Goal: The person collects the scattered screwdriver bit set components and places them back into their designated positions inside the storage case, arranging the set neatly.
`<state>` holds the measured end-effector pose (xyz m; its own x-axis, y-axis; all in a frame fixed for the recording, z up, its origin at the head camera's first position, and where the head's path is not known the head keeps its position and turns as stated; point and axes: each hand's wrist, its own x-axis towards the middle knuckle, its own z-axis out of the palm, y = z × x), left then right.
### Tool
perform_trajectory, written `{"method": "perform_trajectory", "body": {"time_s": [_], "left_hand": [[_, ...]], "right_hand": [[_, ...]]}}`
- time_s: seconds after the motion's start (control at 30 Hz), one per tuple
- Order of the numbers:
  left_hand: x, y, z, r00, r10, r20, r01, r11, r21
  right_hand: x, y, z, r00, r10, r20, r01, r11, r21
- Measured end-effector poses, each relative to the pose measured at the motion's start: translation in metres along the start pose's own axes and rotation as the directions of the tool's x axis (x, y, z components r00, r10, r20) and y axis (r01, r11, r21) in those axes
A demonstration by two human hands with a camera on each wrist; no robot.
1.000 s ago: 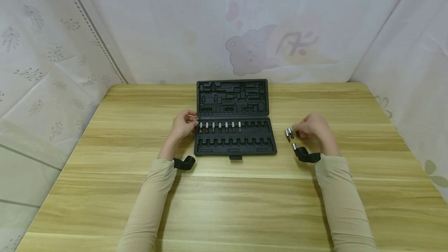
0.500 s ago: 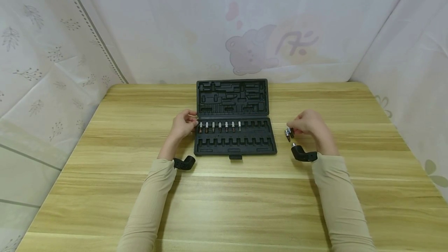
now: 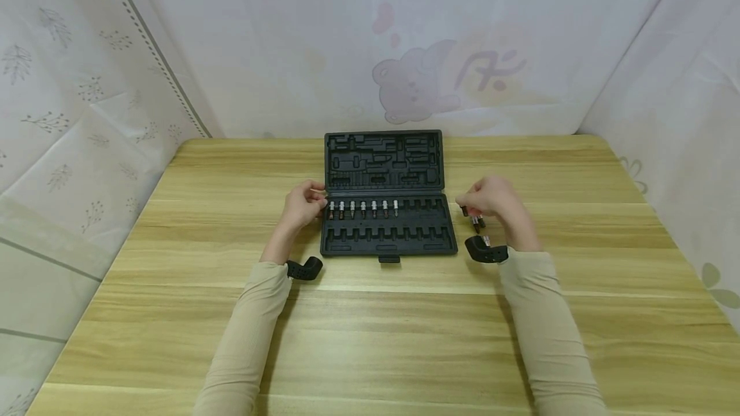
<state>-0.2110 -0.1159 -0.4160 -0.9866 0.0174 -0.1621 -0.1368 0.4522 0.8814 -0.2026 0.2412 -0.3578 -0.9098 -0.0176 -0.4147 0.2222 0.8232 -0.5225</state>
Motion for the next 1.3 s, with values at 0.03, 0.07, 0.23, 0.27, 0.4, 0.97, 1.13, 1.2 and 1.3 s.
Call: {"method": "perform_trajectory", "body": {"time_s": [0.03,0.07,0.23,0.27,0.4,0.97,1.13,1.2,1.3], "left_hand": [[0.000,0.000,0.000,1.000,-0.001,0.001,0.001,1.000,0.000],[0.000,0.000,0.000,1.000,-0.001,0.001,0.001,1.000,0.003],[0.001,0.000,-0.001,1.000,-0.006,0.003,0.006,1.000,0.002],[0.001,0.000,-0.001,1.000,-0.007,0.004,0.007,1.000,0.003],[0.001,0.000,-0.001,1.000,-0.009,0.006,0.009,1.000,0.002],[0.000,0.000,-0.001,1.000,0.007,0.003,-0.007,1.000,-0.002],[0.001,-0.001,0.000,1.000,0.005,-0.003,-0.005,1.000,-0.001],[0.001,-0.001,0.000,1.000,0.008,-0.005,-0.008,1.000,0.003],[0.002,-0.002,0.000,1.000,0.014,-0.005,-0.014,1.000,0.007]], "right_hand": [[0.000,-0.002,0.001,1.000,0.000,0.001,0.000,1.000,0.003],[0.001,-0.004,0.002,1.000,-0.003,-0.001,0.003,1.000,0.004],[0.003,-0.014,0.007,1.000,-0.012,-0.006,0.012,1.000,0.019],[0.003,-0.016,0.008,1.000,-0.016,-0.008,0.016,1.000,0.018],[0.006,-0.023,0.013,1.000,-0.020,-0.003,0.020,0.999,0.026],[0.018,-0.054,0.039,0.999,-0.047,0.000,0.046,0.994,0.094],[0.022,-0.060,0.047,0.999,-0.040,0.012,0.038,0.994,0.102],[0.023,-0.062,0.050,0.999,-0.035,0.015,0.033,0.994,0.105],[0.025,-0.065,0.054,0.999,-0.034,0.004,0.033,0.995,0.090]]}}
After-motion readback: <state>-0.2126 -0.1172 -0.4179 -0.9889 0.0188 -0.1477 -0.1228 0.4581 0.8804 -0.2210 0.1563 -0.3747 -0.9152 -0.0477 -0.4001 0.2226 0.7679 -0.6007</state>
